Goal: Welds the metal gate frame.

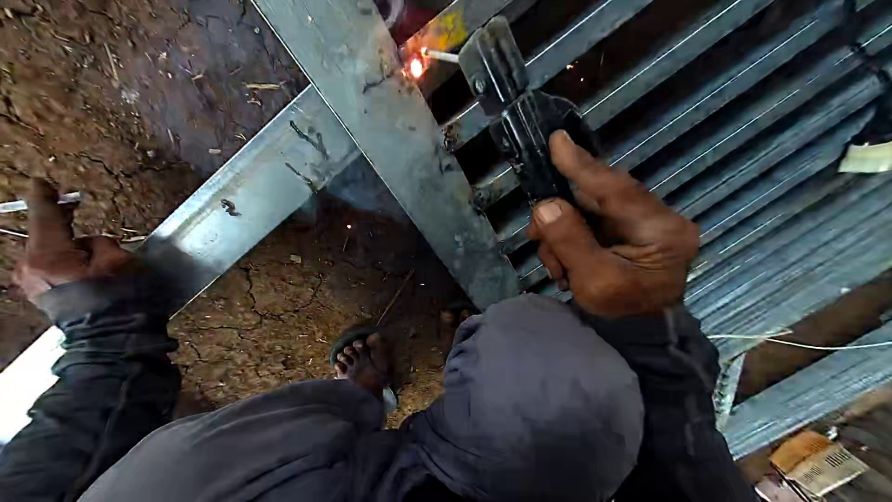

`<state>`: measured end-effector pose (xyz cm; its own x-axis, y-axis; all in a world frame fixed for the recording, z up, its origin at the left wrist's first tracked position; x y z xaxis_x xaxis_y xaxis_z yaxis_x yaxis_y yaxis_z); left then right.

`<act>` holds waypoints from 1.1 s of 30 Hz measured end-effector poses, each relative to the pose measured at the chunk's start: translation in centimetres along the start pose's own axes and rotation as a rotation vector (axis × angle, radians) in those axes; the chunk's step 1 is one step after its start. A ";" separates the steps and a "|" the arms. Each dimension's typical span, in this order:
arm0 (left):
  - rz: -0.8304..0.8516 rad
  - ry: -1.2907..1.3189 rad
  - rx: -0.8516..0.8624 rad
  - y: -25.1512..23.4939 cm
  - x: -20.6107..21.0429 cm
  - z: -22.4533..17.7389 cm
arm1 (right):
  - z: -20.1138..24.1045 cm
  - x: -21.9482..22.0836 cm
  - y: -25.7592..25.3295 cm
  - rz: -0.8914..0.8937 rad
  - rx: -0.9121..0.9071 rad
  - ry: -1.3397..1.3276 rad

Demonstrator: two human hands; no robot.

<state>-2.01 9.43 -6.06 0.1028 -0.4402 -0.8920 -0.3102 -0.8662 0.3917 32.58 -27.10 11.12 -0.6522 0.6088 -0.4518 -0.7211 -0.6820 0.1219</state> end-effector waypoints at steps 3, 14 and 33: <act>0.005 0.000 0.006 -0.5 0.4 0.7 | -0.1 0.1 -0.1 0.011 -0.002 -0.015; -0.100 0.056 -0.062 -0.1 0.1 0.4 | 0.1 -0.4 0.1 -0.016 -0.015 -0.028; -0.013 0.108 -0.170 2.2 -1.8 -4.9 | -0.8 -0.3 -0.6 0.009 0.027 -0.064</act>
<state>1.72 7.15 -2.49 0.2095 -0.4436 -0.8714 -0.1448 -0.8954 0.4211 33.35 -27.18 10.47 -0.6721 0.6277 -0.3928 -0.7202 -0.6773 0.1499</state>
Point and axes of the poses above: each hand's wrist, its own y-axis away from the middle knuckle, its own x-axis out of the palm, z = x × y, the point moved 8 cm from there along -y, towards the middle knuckle, and after that the axes turned 2 degrees about y, right-handed, at the moved point
